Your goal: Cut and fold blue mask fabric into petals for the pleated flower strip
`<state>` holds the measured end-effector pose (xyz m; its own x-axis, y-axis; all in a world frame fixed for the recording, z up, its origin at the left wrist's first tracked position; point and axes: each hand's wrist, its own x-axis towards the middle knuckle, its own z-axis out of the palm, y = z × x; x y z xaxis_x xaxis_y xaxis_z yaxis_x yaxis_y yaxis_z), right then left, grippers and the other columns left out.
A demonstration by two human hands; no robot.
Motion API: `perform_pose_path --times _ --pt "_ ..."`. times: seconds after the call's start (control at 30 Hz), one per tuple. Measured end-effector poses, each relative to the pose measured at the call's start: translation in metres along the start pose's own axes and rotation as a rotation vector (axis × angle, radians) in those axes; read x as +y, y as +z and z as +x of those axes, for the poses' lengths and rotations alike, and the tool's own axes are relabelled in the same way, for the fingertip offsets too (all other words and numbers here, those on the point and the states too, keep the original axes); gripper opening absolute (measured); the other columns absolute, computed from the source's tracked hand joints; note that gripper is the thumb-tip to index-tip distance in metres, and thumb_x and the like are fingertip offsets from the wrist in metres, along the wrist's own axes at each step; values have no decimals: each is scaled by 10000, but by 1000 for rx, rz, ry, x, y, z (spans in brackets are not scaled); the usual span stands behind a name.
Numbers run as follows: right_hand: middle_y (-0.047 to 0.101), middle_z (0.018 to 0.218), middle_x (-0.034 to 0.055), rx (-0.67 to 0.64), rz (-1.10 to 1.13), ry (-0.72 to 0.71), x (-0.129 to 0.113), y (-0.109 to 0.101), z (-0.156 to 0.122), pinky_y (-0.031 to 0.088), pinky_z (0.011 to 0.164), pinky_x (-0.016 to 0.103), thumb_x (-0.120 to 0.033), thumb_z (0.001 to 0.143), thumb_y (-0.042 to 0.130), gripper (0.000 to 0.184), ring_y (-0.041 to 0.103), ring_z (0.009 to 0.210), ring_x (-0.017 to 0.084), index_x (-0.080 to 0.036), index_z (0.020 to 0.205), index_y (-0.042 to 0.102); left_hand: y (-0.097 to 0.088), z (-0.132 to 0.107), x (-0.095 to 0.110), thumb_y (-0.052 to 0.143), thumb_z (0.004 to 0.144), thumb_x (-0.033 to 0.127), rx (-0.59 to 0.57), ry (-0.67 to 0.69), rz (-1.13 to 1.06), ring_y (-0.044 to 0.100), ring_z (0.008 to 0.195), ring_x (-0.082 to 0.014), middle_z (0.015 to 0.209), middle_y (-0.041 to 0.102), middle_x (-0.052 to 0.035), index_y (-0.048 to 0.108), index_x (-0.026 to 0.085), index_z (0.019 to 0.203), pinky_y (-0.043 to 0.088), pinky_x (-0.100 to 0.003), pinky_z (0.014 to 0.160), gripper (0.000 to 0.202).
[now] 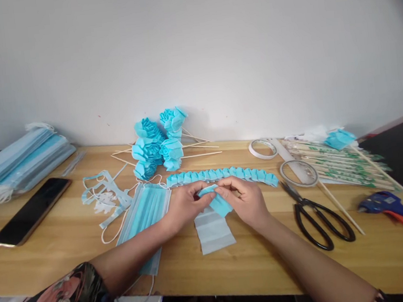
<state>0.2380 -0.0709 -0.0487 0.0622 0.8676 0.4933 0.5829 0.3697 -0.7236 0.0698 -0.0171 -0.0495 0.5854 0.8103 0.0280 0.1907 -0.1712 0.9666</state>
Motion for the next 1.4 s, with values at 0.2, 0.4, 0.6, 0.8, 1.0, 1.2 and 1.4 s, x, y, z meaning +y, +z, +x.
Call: perform_pose_path --times 0.2,0.4,0.6,0.8,1.0,1.2,1.4 --pt "696 720 -1 -27 80 42 -1 -4 -2 447 564 231 -287 940 511 219 597 601 126 -201 805 662 -3 -1 1 594 821 366 41 43 -62 433 544 -86 587 493 45 592 163 733 342 -217 540 221" --pt "663 741 7 -126 175 89 2 -6 -1 454 635 255 -335 952 473 251 600 680 148 -191 864 660 -7 -1 2 591 836 359 100 22 -78 433 540 -91 557 478 47 550 167 697 351 -224 546 241" --pt "478 569 -35 -121 14 99 -4 -2 0 382 554 236 -290 901 523 285 456 543 107 -192 633 521 -6 1 -1 583 836 335 114 37 -37 429 549 -93 558 469 50 542 168 688 355 -225 562 227" --pt "584 647 -18 -135 86 108 -4 -3 -1 421 569 238 -304 895 545 179 515 583 121 -197 765 607 -4 -1 -3 570 832 300 70 59 49 457 603 -99 618 491 39 554 167 698 362 -214 589 189" --pt "599 628 -19 -61 35 55 -4 -1 -3 448 585 237 -291 891 572 183 546 574 122 -200 738 613 -1 -5 0 569 817 294 55 86 152 461 608 -96 624 507 45 560 164 687 356 -204 580 183" --pt "630 644 -19 75 -3 57 -7 -5 -3 435 561 233 -271 904 564 162 562 572 122 -199 772 625 -1 -2 -3 626 779 341 39 28 62 444 569 -98 594 494 37 585 157 688 345 -219 541 209" --pt "629 655 -15 160 34 142 2 -3 -5 439 552 240 -316 907 571 165 557 576 130 -198 811 634 -6 1 -4 655 796 411 1 -37 -220 454 509 -79 541 504 37 622 142 675 374 -217 515 297"
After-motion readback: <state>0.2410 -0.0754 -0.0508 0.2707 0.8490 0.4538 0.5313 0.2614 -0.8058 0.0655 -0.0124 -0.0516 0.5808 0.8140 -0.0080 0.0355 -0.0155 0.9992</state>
